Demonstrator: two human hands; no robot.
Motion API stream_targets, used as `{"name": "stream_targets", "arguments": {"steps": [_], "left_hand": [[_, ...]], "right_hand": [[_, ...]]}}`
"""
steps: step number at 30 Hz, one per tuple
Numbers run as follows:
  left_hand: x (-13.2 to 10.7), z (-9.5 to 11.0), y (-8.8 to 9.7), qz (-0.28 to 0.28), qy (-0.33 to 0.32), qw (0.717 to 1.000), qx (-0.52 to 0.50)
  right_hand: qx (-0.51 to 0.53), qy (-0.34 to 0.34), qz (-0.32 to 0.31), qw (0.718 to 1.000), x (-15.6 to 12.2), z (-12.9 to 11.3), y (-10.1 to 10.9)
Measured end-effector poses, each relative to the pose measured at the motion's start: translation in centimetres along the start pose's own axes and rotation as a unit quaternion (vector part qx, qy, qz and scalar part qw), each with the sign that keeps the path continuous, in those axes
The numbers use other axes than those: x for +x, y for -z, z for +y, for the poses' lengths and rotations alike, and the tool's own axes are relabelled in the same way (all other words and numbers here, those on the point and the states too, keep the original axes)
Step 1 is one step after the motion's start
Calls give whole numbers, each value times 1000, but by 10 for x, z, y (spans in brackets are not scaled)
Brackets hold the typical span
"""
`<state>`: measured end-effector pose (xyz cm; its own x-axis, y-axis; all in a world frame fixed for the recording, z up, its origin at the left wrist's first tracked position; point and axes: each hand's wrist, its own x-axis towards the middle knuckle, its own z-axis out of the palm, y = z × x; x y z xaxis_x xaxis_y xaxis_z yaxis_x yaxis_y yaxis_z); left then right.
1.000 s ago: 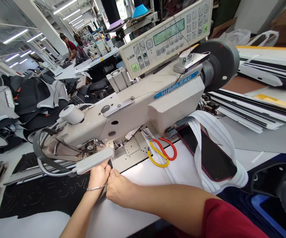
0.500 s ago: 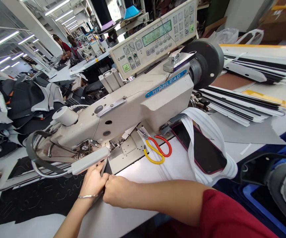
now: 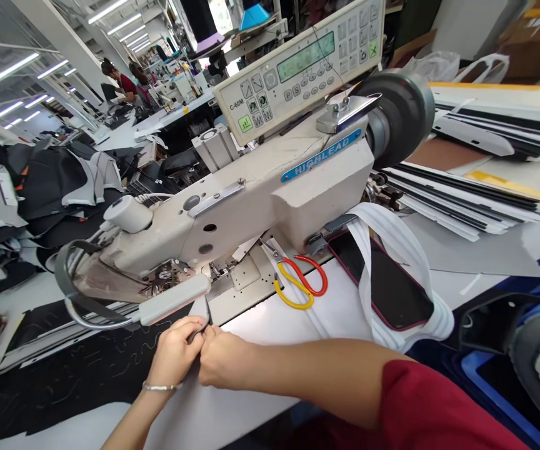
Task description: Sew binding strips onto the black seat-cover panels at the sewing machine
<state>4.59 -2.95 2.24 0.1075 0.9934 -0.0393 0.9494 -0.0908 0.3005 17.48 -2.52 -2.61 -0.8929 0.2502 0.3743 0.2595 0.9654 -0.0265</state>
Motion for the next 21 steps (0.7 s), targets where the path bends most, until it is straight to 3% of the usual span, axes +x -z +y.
{"name": "stream_targets", "arguments": {"steps": [6,11,16,21], "left_hand": [[26,-6,3,-34,59,997,43],[39,-2,5,-57,143,981,113],[33,-4,6,-32,124,982,141],[12,-15,0,-17,94,984,151]], "right_hand": [[-16,-31,-2,999,15,12,-19],[-31,-52,-19,998,27,23,-15],[-11,-110,-53,992,33,11,-9],[11,-144,-55,988,30,-16,-20]]}}
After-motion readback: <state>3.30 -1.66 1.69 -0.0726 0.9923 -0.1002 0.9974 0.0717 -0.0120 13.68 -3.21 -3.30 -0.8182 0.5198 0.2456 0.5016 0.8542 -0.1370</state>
